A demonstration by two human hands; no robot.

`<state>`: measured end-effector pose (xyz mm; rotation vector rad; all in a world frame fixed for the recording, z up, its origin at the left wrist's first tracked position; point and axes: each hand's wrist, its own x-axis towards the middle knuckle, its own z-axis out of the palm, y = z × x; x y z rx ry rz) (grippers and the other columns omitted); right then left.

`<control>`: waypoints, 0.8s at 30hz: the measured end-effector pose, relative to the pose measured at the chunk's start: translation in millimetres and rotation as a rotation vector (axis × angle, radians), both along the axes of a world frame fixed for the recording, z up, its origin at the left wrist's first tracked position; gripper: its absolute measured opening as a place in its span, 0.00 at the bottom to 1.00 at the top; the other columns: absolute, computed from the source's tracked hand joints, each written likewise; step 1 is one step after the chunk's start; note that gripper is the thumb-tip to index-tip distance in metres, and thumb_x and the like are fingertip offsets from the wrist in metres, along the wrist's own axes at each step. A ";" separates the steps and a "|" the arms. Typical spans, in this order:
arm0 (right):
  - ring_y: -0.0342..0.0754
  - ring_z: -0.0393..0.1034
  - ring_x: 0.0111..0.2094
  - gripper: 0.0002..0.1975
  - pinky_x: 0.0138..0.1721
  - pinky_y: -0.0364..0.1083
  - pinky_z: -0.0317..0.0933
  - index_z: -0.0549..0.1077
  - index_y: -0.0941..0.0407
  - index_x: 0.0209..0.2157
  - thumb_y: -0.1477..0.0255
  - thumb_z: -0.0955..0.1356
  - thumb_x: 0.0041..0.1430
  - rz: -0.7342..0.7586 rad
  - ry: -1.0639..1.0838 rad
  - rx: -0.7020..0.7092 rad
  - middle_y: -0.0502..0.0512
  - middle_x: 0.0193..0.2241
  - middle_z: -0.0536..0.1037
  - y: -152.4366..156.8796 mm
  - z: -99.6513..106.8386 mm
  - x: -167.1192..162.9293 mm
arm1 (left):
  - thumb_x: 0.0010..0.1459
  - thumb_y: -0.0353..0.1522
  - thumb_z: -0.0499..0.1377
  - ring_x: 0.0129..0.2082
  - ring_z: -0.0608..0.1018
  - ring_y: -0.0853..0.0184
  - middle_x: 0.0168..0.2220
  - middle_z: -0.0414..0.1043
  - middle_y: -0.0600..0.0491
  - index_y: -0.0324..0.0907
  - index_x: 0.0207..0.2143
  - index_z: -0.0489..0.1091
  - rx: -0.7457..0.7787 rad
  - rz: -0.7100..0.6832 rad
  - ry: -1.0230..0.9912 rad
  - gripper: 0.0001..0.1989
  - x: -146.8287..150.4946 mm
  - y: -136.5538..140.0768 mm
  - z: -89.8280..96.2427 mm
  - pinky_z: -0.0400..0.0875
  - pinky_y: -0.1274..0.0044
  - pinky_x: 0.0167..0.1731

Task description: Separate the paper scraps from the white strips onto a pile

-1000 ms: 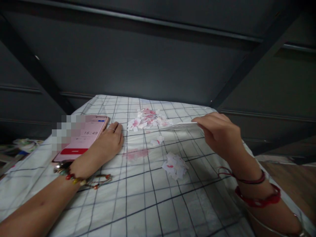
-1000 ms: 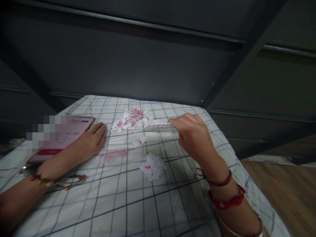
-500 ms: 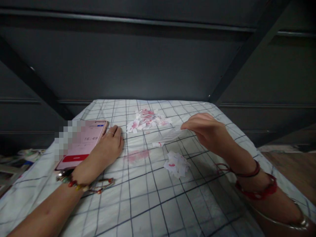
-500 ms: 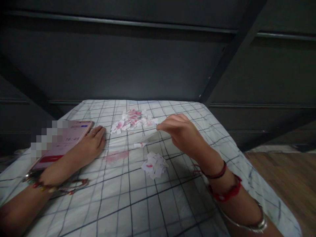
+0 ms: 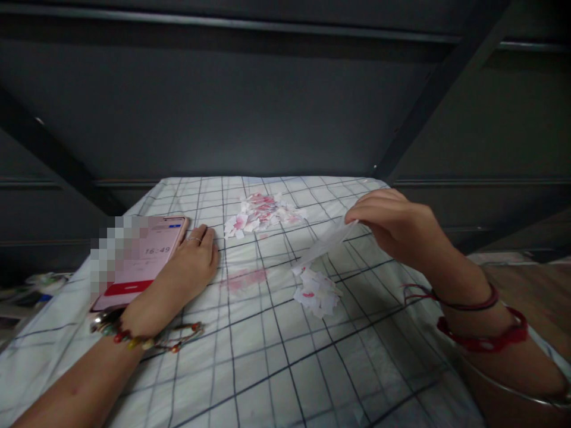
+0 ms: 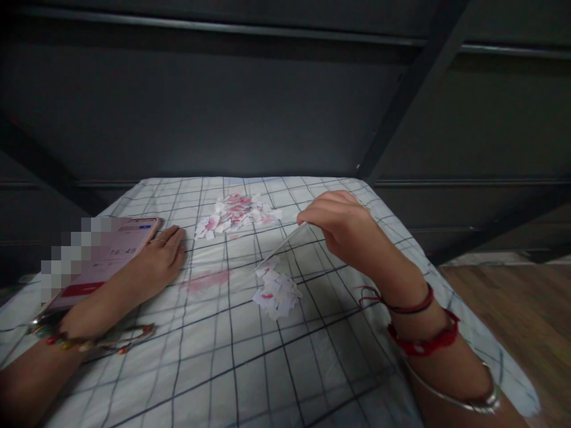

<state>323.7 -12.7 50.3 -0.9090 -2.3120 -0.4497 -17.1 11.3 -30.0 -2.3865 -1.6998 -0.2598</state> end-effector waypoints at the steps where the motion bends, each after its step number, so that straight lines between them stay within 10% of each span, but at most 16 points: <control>1: 0.46 0.71 0.32 0.15 0.38 0.47 0.62 0.72 0.54 0.30 0.84 0.59 0.55 -0.023 0.004 0.020 0.49 0.26 0.77 -0.5 0.3 -0.4 | 0.61 0.32 0.38 0.57 0.66 0.50 0.54 0.63 0.31 0.25 0.52 0.61 0.006 -0.001 -0.006 0.25 -0.2 0.1 -0.6 0.59 0.56 0.56; 7: 0.47 0.69 0.32 0.15 0.33 0.47 0.57 0.73 0.55 0.36 0.84 0.59 0.56 -0.186 0.003 0.125 0.51 0.28 0.78 -3.5 -8.1 -20.1 | 0.61 0.30 0.40 0.57 0.65 0.50 0.54 0.63 0.29 0.22 0.52 0.61 0.003 -0.014 -0.028 0.24 1.7 -1.9 1.4 0.59 0.57 0.58; 24: 0.44 0.67 0.31 0.18 0.32 0.46 0.56 0.71 0.57 0.40 0.88 0.59 0.54 0.000 -0.025 0.136 0.49 0.30 0.78 -11.6 -9.3 -38.1 | 0.61 0.30 0.39 0.57 0.64 0.51 0.52 0.64 0.29 0.21 0.51 0.61 0.007 -0.031 0.002 0.24 1.0 -1.6 1.3 0.55 0.57 0.59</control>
